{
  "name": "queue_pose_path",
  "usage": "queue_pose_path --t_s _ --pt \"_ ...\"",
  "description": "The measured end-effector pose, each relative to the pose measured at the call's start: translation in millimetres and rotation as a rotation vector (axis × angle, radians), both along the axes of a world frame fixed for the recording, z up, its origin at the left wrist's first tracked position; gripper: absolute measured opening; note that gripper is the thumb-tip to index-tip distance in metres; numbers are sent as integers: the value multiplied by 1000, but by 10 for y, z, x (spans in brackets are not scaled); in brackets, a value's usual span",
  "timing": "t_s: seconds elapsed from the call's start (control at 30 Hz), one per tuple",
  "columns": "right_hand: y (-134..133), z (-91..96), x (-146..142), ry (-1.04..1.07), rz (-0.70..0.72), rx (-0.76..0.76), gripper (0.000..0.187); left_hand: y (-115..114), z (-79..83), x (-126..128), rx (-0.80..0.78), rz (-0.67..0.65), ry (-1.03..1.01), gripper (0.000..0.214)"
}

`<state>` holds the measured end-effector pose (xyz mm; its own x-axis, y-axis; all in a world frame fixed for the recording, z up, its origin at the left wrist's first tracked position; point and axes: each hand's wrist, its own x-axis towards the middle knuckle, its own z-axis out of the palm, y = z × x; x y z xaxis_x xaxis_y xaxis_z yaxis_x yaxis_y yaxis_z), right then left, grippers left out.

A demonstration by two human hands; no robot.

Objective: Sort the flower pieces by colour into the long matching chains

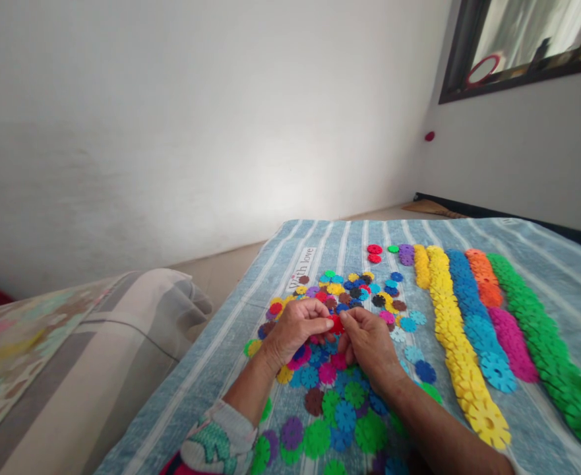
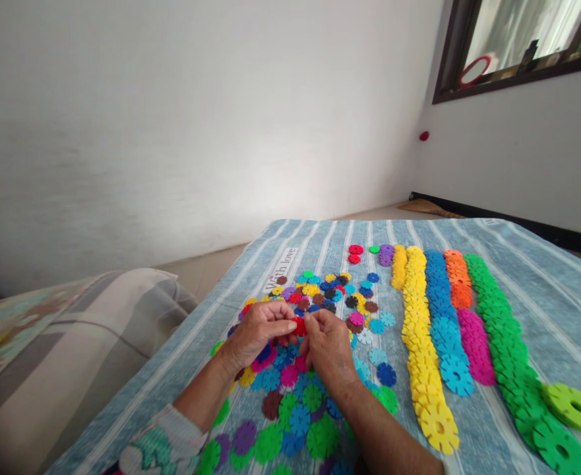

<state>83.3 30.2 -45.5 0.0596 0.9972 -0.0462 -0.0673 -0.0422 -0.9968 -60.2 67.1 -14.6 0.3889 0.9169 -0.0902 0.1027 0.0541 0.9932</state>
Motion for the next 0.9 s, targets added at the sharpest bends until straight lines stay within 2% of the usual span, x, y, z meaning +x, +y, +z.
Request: queue_pose_path --t_s 0.33,0.47,0.57,0.63,0.7,0.8,0.9 --pt "-15 35 14 58 101 -13 30 -15 -16 -12 -25 23 -10 17" --pt "0 37 41 37 58 5 29 -1 13 -27 15 33 60 18" --pt "0 68 57 36 -4 33 30 57 -7 -60 102 167 142 19" --pt "-1 91 66 48 -37 46 30 118 -58 -88 175 292 213 17" --pt "1 105 74 56 -64 58 31 173 -122 -111 271 353 295 13" --pt "9 100 81 62 -81 67 31 200 -181 -115 460 317 469 7" --pt "18 75 81 67 -81 65 29 152 -160 -83 625 225 735 8"
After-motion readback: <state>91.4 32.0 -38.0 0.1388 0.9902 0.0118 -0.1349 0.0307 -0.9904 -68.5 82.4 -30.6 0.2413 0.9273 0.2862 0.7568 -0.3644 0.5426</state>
